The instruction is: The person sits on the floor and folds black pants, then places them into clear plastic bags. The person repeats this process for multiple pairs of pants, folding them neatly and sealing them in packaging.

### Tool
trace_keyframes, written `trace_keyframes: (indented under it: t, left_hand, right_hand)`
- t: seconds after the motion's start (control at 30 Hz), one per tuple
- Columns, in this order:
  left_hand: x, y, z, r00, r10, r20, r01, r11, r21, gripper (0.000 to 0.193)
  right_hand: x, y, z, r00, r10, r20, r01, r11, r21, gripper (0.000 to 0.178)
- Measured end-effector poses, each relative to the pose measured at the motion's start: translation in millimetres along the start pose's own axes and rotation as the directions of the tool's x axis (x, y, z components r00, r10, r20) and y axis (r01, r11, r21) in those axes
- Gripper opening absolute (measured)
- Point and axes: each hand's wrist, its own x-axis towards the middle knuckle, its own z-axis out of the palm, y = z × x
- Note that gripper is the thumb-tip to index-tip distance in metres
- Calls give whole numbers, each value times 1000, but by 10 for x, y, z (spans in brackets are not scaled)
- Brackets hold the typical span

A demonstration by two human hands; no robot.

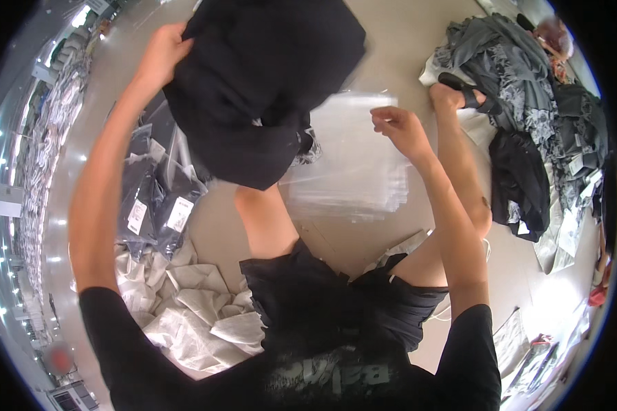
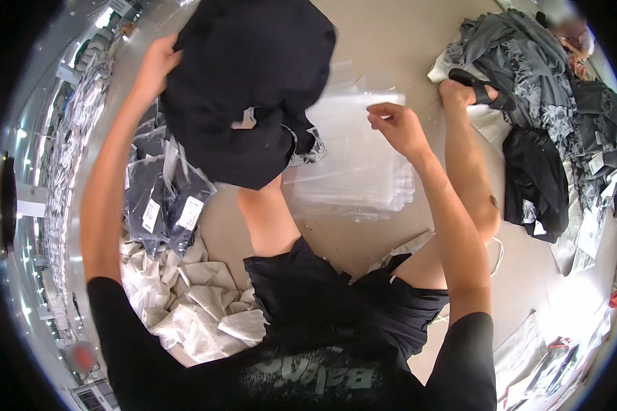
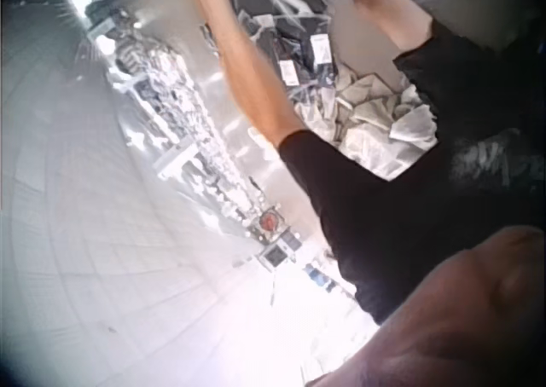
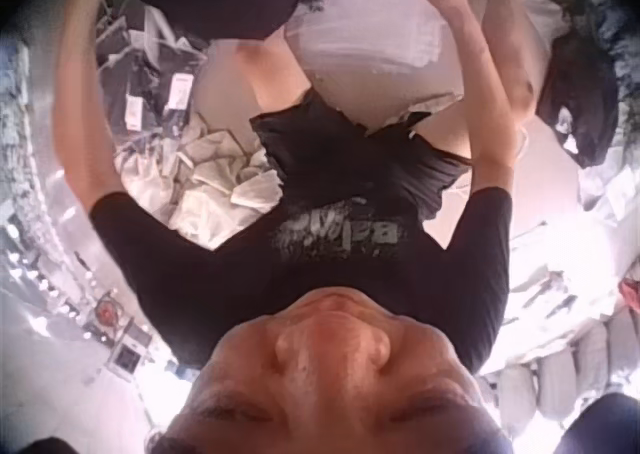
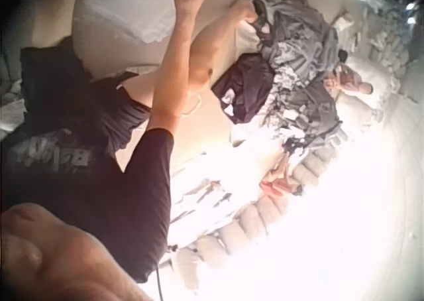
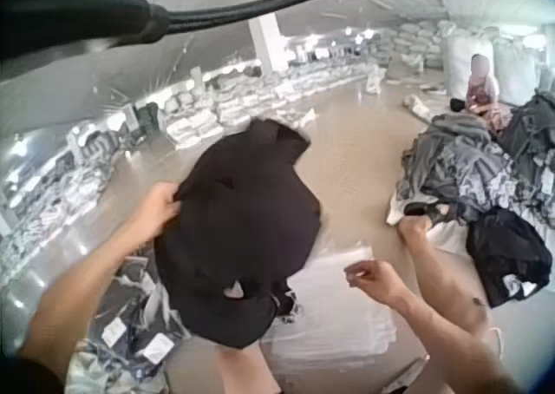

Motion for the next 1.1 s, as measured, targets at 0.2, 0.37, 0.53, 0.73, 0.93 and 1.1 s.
trace_keyframes:
  t: [0.2, 0.37, 0.53, 0.73, 0.93, 1.1]
  left_hand:
    - [1332, 68, 153, 994, 109, 11, -101, 951, -292, 38]
    - [1366, 167, 124, 997, -70, -12, 57, 888, -457, 31]
    - [631, 307, -44, 931, 227, 284, -23, 816, -577, 58]
    - [-898, 486, -377, 662, 374, 650, 111, 808, -578, 52]
    - [-2563, 359, -594, 400, 312, 862, 490, 722, -489, 31]
    - [-2540, 237, -163, 495, -176, 851, 751, 580, -317, 33]
  right_hand:
    - [-194, -30, -791, 965, -80, -250, 29, 979, -200, 26]
    - [-409, -278, -559, 955, 75, -288, -98, 993, -65, 28]
    - [-605, -183, 187, 980, -54, -193, 79, 989, 126, 46]
    - [-756, -262, 1333, 935, -199, -295, 99, 942, -322, 84]
    - [-790, 229, 968, 976, -201, -86, 187, 971, -147, 24]
    - [-50, -967, 606, 908, -414, 67, 415, 862, -291, 21]
